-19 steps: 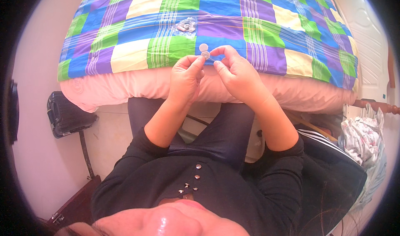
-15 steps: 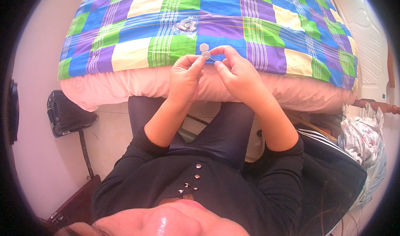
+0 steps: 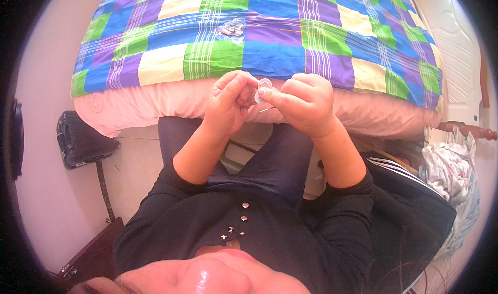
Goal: The person sits on the floor beside a bed and repeatedly folds the edge of a multicolored checkered bedspread, then inserts small white pins to secure the fold. The person smooths the fabric between pinning actions and continues along the edge of the bed.
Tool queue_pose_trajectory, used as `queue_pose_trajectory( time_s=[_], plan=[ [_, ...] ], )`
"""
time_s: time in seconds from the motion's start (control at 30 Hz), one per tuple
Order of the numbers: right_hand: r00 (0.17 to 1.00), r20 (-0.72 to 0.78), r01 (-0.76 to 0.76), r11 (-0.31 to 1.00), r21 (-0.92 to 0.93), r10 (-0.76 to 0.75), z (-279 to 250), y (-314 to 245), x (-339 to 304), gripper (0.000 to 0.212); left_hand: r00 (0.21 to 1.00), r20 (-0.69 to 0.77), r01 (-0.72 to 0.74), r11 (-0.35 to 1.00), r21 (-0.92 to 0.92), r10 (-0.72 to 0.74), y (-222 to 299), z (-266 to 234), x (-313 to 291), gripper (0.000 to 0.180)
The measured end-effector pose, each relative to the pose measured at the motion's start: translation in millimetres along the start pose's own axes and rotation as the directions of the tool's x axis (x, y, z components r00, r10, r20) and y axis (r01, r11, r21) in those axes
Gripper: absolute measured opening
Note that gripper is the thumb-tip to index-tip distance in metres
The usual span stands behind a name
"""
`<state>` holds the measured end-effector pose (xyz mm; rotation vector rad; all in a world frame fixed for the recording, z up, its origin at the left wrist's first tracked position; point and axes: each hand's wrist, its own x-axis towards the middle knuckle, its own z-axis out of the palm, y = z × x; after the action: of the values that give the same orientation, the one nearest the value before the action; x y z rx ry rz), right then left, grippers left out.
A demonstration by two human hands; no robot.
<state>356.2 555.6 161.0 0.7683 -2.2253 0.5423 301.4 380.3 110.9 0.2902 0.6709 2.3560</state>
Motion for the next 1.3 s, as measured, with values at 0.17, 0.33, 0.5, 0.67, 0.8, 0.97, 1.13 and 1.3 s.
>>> queue_pose_trajectory(
  time_s=[0.17, 0.33, 0.5, 0.67, 0.8, 0.97, 1.13, 1.3],
  plan=[
    [0.994, -0.019, -0.106, 0.994, -0.009, 0.106, 5, -3, -6, 0.022, 0.989, -0.087, 0.127, 0.987, 0.102, -0.118, -3, 7, -9, 0.012],
    [0.913, -0.016, -0.4, 0.905, 0.145, 0.407, 26, -12, -8, 0.027, 0.991, -0.064, 0.107, 0.987, -0.118, -0.115, -15, 6, -6, 0.013],
    [0.648, 0.328, -0.752, 0.511, 0.416, 0.687, 24, -24, -3, 0.036, 0.961, -0.269, 0.059, 0.998, -0.013, -0.06, -20, -8, -1, 0.007],
    [0.545, 0.37, -0.837, 0.518, 0.179, 0.753, 18, -27, 5, 0.032, 0.946, -0.31, -0.001, 0.954, 0.299, 0.098, -20, -17, 0, 0.005],
    [0.544, 0.379, -0.832, 0.541, 0.125, 0.748, 18, -27, 11, 0.03, 0.908, -0.136, -0.161, 0.629, 0.76, 0.397, -23, -16, 0, 0.003],
    [0.509, 0.419, -0.853, 0.504, 0.131, 0.752, 16, -28, 11, 0.027, 0.807, 0.218, -0.302, 0.067, 0.951, 0.549, -18, -21, -1, 0.011],
    [0.521, 0.43, -0.852, 0.481, 0.208, 0.737, 21, -17, -5, 0.021, 0.783, 0.376, -0.42, -0.024, 0.907, 0.496, -30, -25, 1, 0.015],
    [0.487, 0.381, -0.863, 0.367, 0.346, 0.786, 25, 3, -37, 0.015, 0.96, -0.273, 0.059, 0.906, 0.42, 0.064, -42, -41, 1, 0.016]
  ],
)
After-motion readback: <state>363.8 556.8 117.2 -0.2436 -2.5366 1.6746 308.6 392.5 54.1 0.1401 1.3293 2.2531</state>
